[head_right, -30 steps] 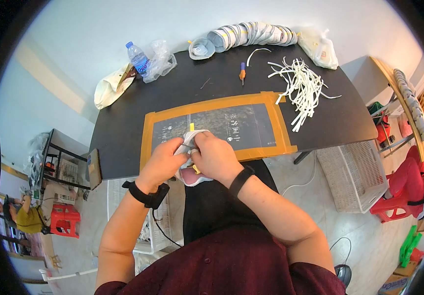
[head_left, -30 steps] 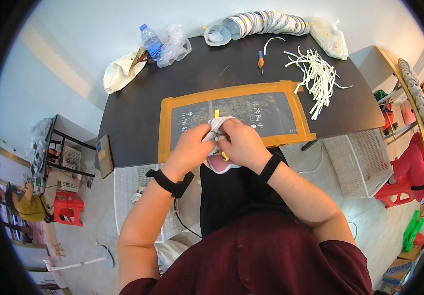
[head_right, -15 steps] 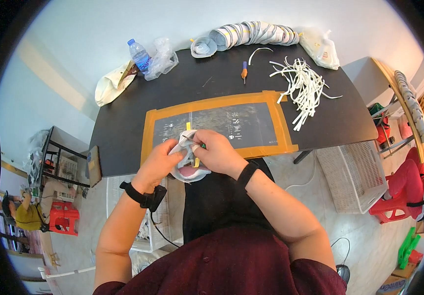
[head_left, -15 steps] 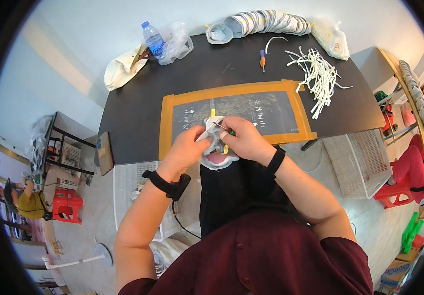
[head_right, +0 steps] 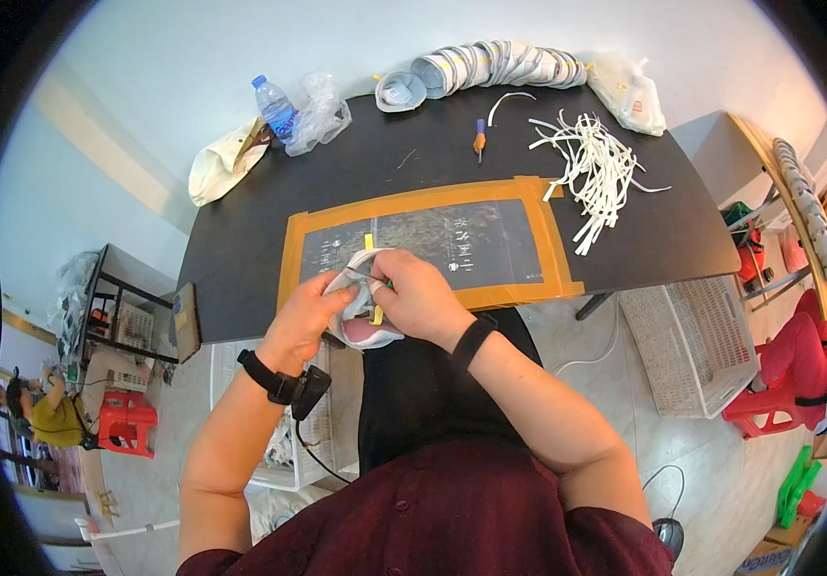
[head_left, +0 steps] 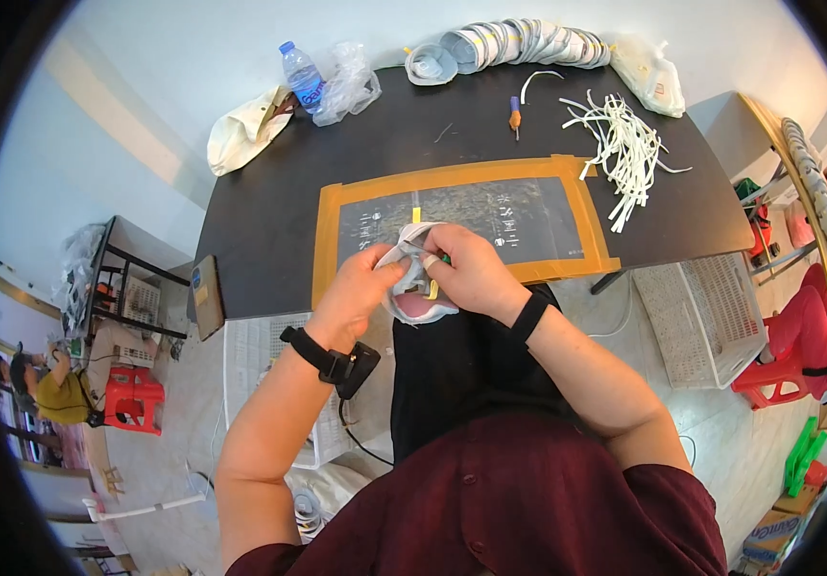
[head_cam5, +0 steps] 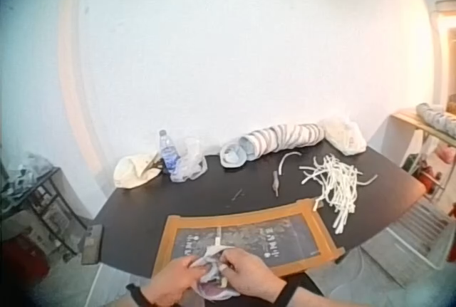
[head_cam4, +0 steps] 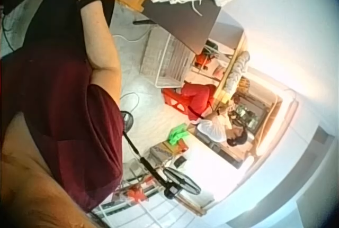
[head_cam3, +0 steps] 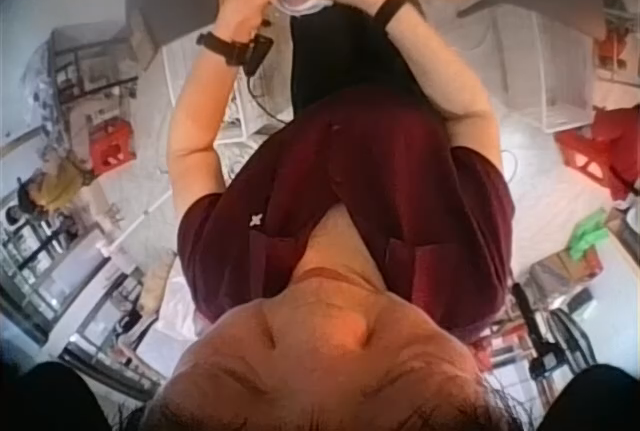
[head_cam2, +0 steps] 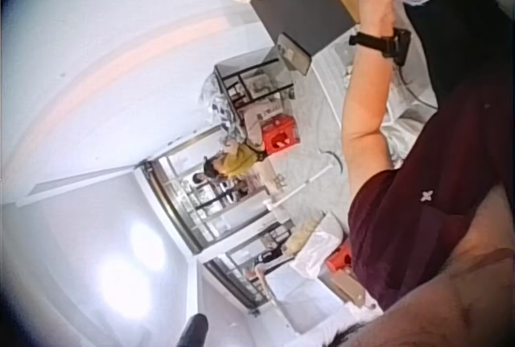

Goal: Manually inserting and threading white laces into the upper of a shoe at a workstation.

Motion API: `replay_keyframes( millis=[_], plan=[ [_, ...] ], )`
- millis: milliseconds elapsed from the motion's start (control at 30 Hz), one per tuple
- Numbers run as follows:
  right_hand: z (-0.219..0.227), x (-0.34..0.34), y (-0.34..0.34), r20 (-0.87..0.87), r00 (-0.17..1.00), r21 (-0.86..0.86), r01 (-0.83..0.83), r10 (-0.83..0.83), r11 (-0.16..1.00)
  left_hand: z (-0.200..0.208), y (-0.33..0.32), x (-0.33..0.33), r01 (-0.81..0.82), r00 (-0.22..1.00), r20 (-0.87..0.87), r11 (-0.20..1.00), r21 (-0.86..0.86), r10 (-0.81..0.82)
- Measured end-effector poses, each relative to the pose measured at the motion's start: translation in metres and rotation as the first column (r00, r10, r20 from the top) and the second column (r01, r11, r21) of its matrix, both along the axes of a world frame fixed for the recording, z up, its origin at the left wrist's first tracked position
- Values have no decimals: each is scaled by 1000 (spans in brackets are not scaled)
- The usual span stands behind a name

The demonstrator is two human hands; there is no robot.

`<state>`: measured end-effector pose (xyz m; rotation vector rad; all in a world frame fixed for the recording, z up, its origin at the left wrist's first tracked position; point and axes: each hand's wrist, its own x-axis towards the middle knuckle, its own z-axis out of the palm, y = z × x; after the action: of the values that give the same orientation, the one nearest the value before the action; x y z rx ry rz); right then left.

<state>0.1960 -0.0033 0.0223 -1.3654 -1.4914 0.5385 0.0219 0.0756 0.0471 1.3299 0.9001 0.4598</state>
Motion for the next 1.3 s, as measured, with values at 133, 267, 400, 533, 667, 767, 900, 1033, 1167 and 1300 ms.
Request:
replay_keyframes(
  millis=[133, 267, 400, 533, 667, 767, 900, 1033, 1167, 1300],
  plan=[
    [0, -4, 1, 24, 1000, -10, -2, 2, 1000, 2, 9, -5, 46, 999, -5, 995, -84, -47],
    [0, -4, 1, 36, 999, -4, 2, -1, 1000, 16, 6, -3, 57, 997, -34, 987, -151, -63],
    [2, -6, 1, -5, 1000, -16, 15, -15, 1000, 21, 6, -1, 62, 997, -34, 984, -166, -69],
    [5, -3, 1, -57, 998, -71, -8, 4, 997, 21, 6, -3, 62, 998, -14, 980, -187, -65],
    [-1, -13, -1, -131, 988, -35, 80, -84, 996, 22, 3, -2, 53, 998, -10, 984, -168, -55],
    [-2, -14, -1, -192, 978, -17, 73, -75, 997, 22, 2, -2, 30, 999, -15, 984, -174, -33],
    [-1, -15, 0, -62, 991, 55, 120, -117, 991, 24, 3, 0, 25, 998, -49, 986, -168, -34],
    [2, -19, -3, 86, 969, 101, 225, -234, 969, 15, 9, 4, 122, 987, -115, 991, 55, -115],
    [0, -18, -3, 103, 966, 122, 225, -238, 967, 15, 5, 8, 63, 995, -82, 998, 31, -60],
    [11, -18, -7, 135, 965, 94, 212, -224, 973, 19, 2, 10, 57, 992, -118, 997, 60, -49]
  ],
)
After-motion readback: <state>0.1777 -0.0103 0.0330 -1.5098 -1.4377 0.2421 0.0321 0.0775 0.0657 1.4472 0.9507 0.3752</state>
